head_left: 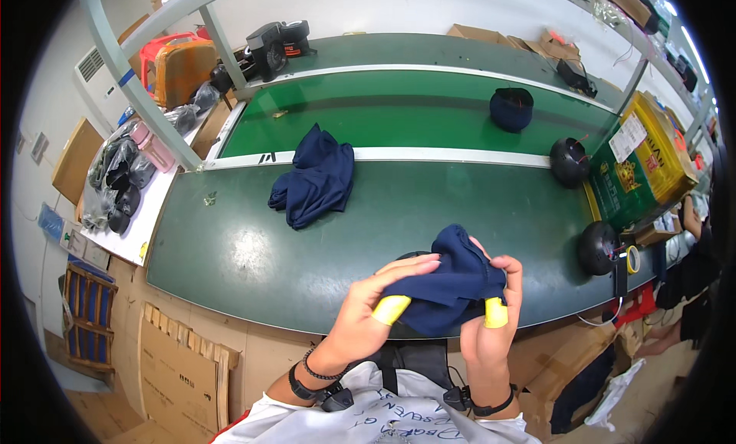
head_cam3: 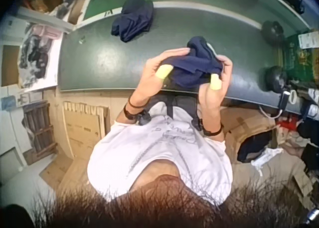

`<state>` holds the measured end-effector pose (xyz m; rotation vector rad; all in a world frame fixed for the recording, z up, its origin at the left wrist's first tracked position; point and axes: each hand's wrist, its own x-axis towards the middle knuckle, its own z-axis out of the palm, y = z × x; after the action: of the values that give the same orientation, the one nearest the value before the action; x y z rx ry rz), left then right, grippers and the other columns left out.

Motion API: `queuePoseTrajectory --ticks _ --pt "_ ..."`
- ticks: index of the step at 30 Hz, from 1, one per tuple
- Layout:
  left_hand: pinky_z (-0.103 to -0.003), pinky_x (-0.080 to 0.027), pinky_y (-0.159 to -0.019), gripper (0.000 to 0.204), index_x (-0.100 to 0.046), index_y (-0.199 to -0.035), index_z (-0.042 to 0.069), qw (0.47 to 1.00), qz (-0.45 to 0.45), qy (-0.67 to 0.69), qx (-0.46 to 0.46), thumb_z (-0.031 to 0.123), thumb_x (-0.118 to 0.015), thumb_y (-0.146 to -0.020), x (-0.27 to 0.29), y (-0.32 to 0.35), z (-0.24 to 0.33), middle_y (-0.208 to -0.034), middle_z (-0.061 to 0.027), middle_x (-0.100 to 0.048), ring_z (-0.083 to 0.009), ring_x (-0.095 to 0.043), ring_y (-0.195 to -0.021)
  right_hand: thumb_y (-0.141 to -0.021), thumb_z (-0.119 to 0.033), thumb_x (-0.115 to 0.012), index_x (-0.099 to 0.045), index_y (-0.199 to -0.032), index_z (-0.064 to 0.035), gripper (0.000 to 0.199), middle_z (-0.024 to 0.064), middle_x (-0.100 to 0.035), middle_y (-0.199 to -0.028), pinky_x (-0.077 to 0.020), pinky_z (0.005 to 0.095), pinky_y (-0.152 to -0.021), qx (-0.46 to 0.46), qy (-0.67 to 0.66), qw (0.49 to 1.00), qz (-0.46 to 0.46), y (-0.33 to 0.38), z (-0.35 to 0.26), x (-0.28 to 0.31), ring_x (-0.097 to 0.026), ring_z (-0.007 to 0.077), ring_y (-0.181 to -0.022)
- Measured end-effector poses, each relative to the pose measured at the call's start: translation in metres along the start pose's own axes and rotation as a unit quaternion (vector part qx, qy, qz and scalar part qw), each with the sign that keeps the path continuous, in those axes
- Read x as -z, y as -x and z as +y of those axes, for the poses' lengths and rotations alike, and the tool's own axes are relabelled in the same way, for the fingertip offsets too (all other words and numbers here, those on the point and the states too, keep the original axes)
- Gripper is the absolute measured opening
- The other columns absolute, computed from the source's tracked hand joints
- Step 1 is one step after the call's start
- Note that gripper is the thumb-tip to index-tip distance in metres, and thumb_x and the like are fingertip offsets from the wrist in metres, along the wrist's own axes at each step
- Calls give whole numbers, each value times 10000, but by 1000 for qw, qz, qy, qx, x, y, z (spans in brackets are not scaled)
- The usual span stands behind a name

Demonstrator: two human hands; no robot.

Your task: Fitting fabric sleeves onto circular electronic components in an assembly workshop.

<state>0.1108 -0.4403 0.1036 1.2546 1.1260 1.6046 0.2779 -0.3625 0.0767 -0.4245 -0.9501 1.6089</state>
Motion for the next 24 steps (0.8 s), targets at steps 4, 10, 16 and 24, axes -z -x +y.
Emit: queuePoseTrajectory --ticks 4,10,16,24 --pt "-463 -508 -1112 489 -556 -1378 -116 953 43 268 135 259 -522 -1066 5 11 -15 -1365 -240 -640 -340 -654 -1250 -1058 -206 -587 -515 -1307 -29 313 209 -585 -1413 -500 423 -1105 -90 -60 994 9 4 -5 10 -608 285 -1287" --pt "-480 -553 -1058 419 -600 -1324 -69 876 48 434 205 262 -496 -1090 17 22 -39 -1301 -194 -687 -312 -687 -1201 -1048 -171 -592 -617 -1200 46 266 139 -689 -1202 -546 397 -1021 -185 -102 977 -18 17 6 40 -685 235 -1113" --pt "-413 -583 -976 337 -646 -1240 -35 853 94 467 214 243 -555 -1073 14 26 -46 -1199 -153 -726 -259 -723 -1085 -1052 -211 -603 -664 -1102 20 244 120 -705 -1053 -574 372 -872 -193 -132 964 -122 38 22 66 -699 221 -962" --pt "-287 -561 -874 309 -706 -1129 -10 885 -62 391 243 271 -594 -1070 22 16 -49 -1081 -83 -735 -139 -700 -981 -1030 -388 -656 -675 -1015 -18 371 158 -688 -1140 -508 458 -929 -341 -323 869 -152 64 33 77 -635 298 -1037"
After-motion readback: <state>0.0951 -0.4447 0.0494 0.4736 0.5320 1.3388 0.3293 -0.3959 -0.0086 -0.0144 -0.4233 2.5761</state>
